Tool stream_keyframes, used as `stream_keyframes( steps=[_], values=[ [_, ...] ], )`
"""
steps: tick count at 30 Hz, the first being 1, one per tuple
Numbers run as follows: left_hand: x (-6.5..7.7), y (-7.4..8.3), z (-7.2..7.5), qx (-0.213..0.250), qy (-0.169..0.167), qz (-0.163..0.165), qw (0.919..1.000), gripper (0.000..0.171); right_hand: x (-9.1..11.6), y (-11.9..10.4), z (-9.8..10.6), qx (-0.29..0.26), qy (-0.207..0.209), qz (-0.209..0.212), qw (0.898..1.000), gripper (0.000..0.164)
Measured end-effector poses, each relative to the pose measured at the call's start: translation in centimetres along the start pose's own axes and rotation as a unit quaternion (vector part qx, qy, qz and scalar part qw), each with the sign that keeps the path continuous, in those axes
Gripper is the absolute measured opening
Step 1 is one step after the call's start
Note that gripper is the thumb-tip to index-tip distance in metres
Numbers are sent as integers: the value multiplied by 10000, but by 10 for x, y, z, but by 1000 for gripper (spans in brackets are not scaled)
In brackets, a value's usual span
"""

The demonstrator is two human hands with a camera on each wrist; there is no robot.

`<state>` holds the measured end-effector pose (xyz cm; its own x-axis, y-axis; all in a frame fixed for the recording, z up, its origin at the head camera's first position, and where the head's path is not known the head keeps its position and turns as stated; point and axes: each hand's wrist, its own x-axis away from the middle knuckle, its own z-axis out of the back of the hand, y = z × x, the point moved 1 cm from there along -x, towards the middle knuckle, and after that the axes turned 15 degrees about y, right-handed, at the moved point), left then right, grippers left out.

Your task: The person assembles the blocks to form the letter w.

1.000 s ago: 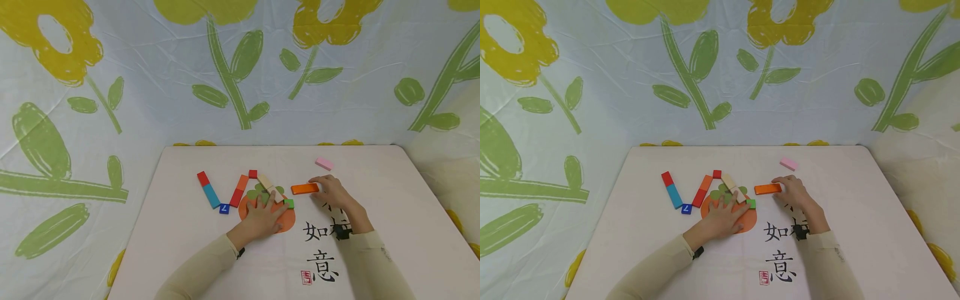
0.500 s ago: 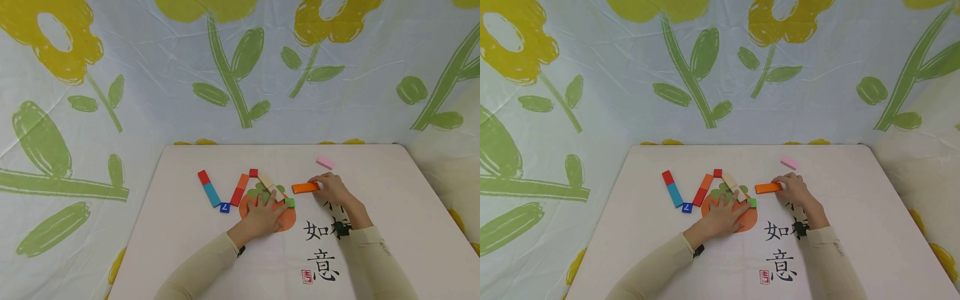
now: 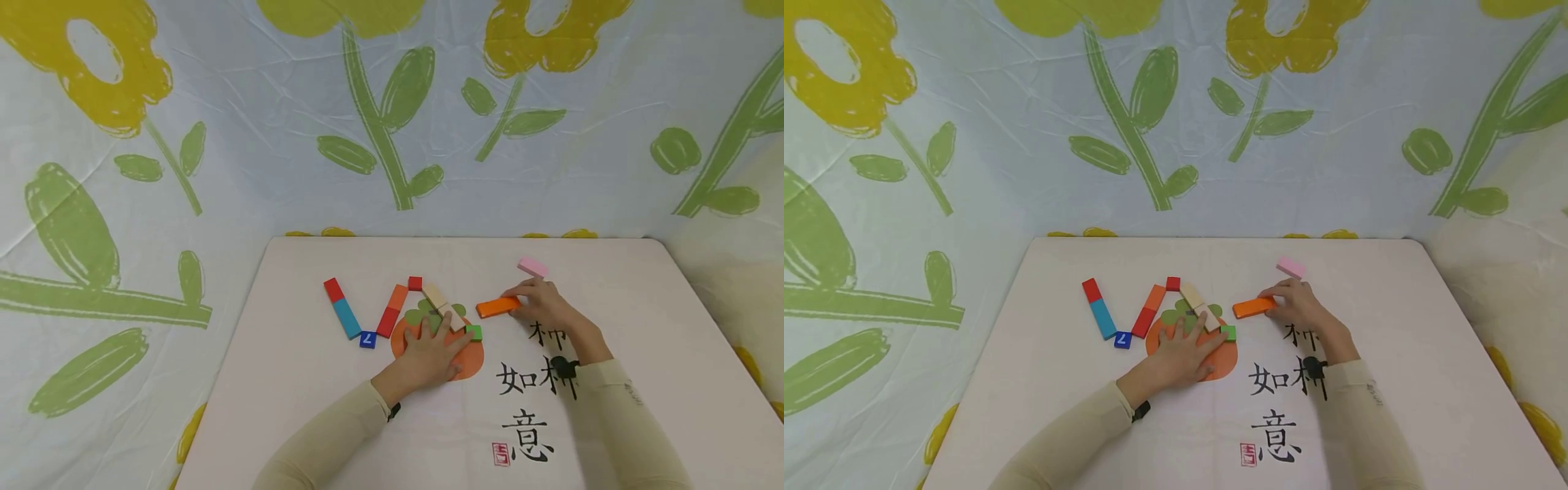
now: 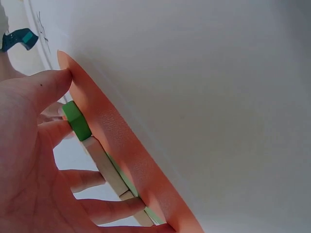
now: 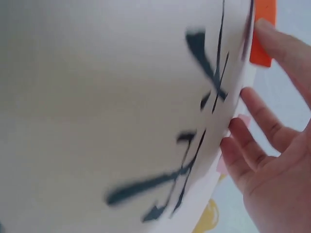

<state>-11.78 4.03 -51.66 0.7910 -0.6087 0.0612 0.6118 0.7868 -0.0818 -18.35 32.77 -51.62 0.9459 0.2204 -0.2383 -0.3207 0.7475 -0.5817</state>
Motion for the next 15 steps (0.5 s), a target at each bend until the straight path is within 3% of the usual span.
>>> stream_keyframes(
  steps=[4, 7, 15],
  values=[
    [1, 0, 0, 59, 31, 0, 10000, 72, -8, 6, 1, -101, 87, 928, 9956, 28],
    [2, -1, -1, 70, 46, 6, 10000, 72, -14, 9, 0, -123, 61, 1343, 9909, 29],
    [2, -1, 1, 31, 44, -17, 10000, 72, -21, 0, -6, -191, 64, 1184, 9928, 35]
  ],
)
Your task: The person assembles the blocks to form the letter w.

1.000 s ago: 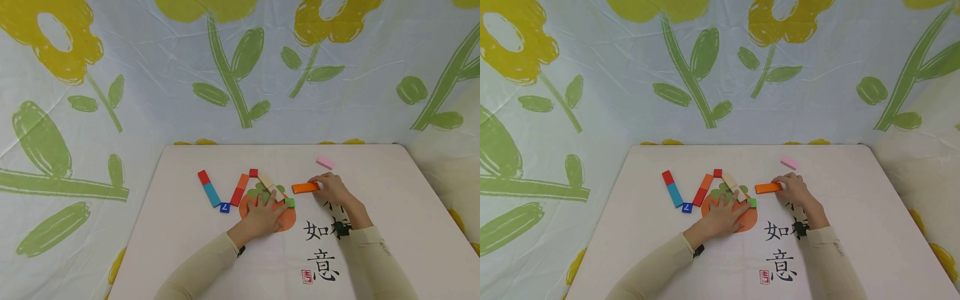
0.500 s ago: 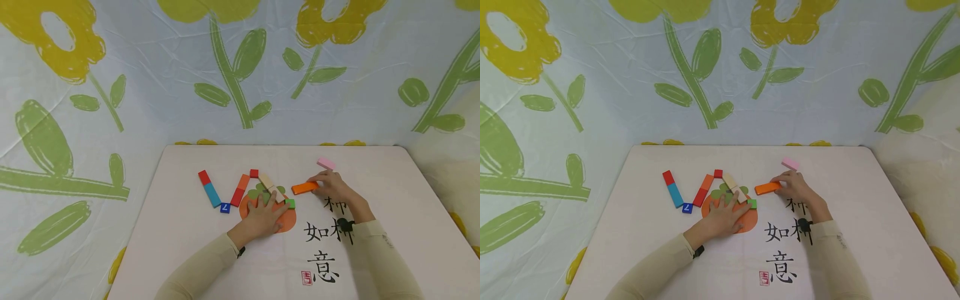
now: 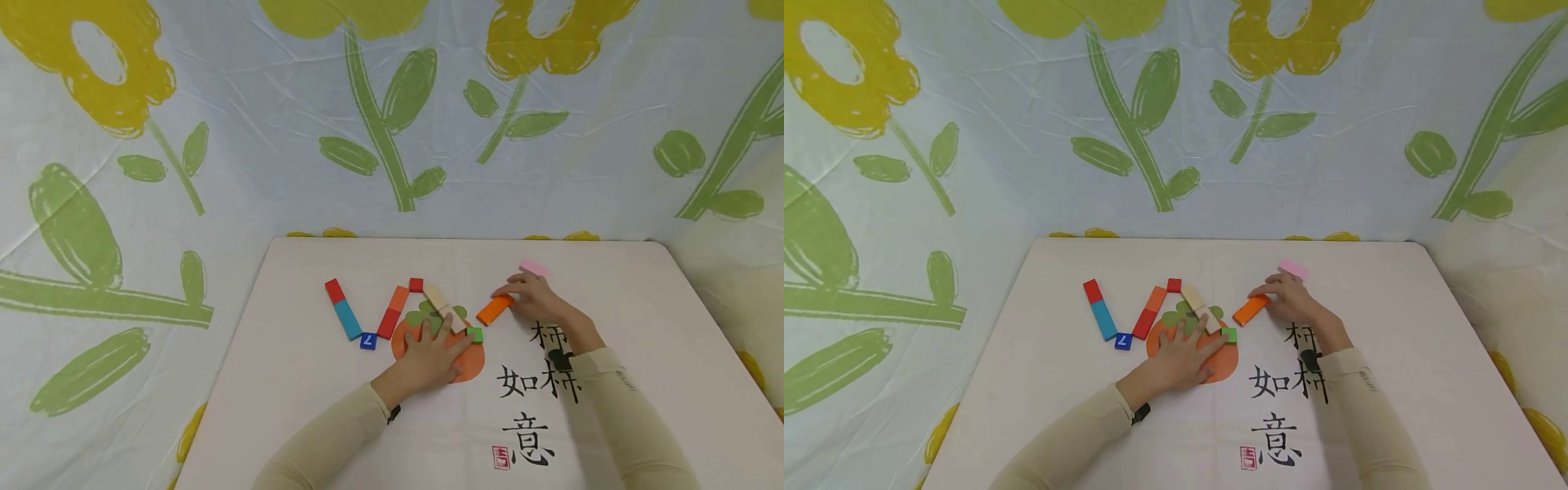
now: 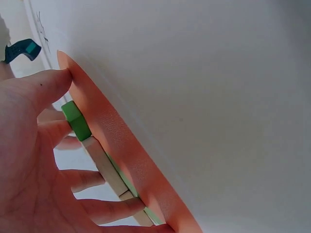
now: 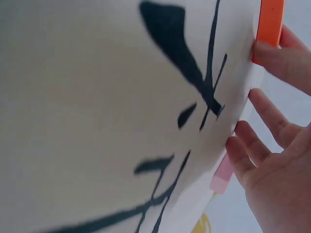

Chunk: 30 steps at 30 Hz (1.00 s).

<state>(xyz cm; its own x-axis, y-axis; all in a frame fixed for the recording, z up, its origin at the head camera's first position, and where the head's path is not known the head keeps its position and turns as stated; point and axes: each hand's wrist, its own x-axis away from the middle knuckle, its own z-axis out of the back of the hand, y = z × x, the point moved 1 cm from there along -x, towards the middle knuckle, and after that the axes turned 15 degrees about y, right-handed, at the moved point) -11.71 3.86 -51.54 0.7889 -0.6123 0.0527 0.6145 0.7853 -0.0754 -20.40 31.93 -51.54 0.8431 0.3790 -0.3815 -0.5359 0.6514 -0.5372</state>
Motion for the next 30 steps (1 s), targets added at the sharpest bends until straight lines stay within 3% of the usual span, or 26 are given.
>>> stream_keyframes(
  steps=[6, 30],
  values=[
    [1, 0, 0, 15, -6, 9, 10000, 72, -5, -5, -4, 158, -35, -435, 9989, 38],
    [-1, 1, 0, 81, -26, 20, 10000, 74, -7, -8, -11, 73, -199, -529, 9984, 38]
  ],
)
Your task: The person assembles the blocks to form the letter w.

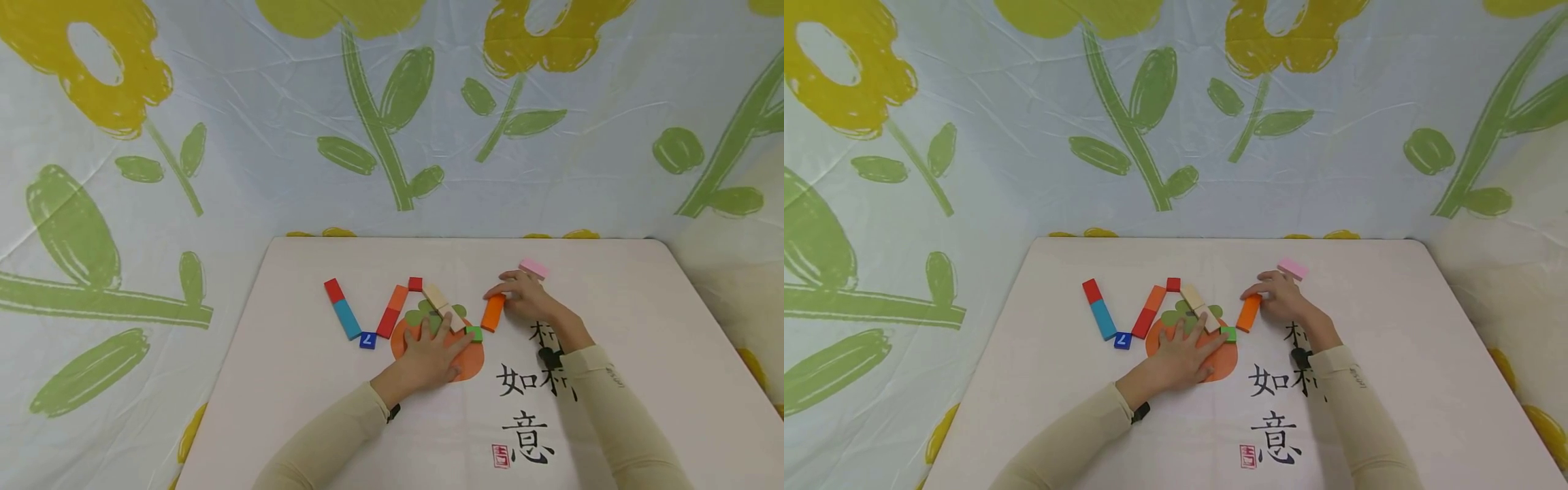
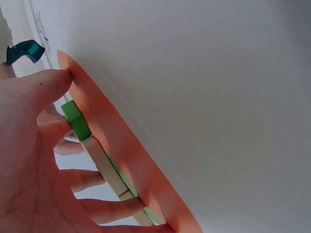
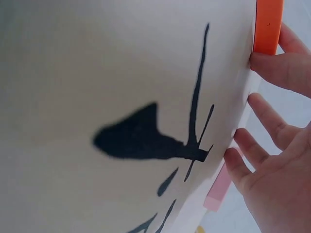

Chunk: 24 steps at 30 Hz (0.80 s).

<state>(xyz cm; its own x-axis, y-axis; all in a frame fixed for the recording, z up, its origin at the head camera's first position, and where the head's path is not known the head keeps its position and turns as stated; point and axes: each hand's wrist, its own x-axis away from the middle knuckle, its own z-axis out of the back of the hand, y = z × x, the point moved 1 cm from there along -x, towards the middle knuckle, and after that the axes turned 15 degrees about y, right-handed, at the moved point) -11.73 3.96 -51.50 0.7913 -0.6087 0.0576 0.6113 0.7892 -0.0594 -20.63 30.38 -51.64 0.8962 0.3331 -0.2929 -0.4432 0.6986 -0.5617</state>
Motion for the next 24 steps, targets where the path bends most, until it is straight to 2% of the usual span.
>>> stream_keyframes(
  steps=[24],
  values=[
    [0, -1, 0, 149, -28, 73, 9999, 75, 4, -4, -2, 114, -168, -493, 9986, 43]
  ],
)
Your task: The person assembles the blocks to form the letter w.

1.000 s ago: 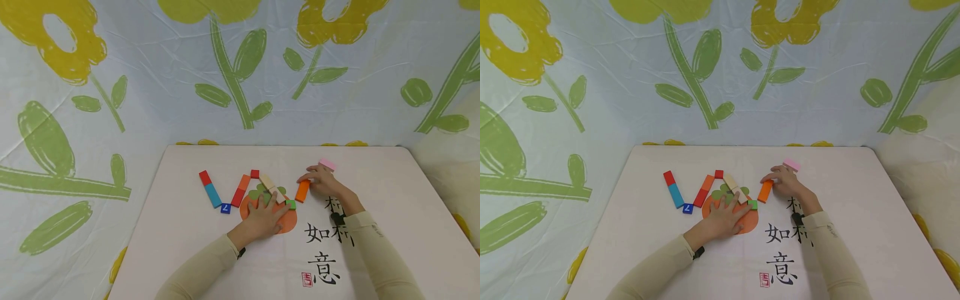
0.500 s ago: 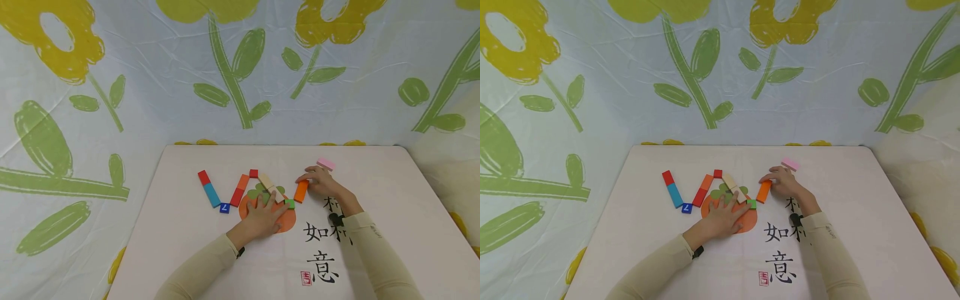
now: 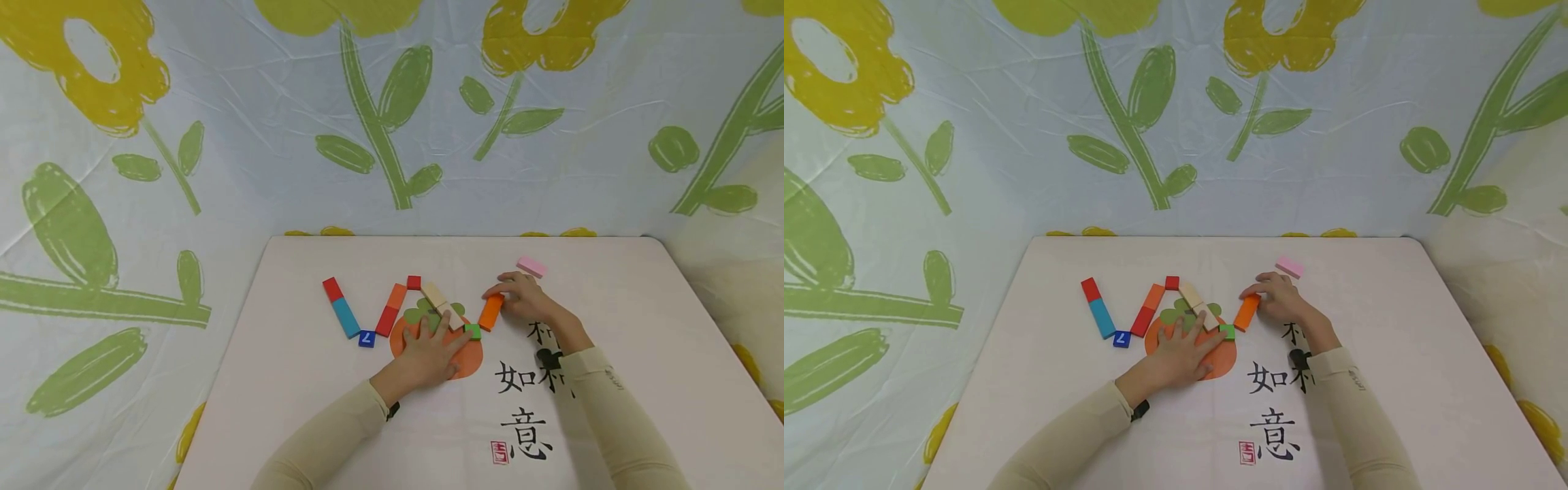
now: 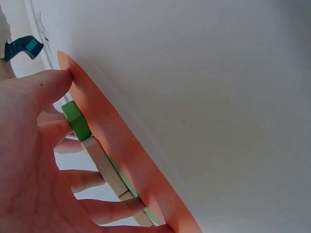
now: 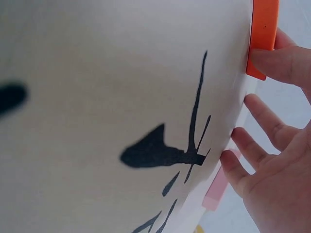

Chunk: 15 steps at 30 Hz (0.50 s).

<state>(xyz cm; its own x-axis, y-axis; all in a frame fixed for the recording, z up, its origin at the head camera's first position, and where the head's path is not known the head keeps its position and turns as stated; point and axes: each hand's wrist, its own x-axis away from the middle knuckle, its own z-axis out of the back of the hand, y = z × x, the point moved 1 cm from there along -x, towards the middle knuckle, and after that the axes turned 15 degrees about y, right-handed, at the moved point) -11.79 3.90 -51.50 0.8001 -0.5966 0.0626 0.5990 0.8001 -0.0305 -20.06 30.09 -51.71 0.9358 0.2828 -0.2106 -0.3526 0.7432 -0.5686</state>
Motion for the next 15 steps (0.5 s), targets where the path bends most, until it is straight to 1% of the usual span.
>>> stream_keyframes(
  steps=[15],
  values=[
    [-1, 1, -1, -105, -57, 3, 9999, 76, 1, -3, 1, 51, -46, -68, 10000, 43]
  ],
)
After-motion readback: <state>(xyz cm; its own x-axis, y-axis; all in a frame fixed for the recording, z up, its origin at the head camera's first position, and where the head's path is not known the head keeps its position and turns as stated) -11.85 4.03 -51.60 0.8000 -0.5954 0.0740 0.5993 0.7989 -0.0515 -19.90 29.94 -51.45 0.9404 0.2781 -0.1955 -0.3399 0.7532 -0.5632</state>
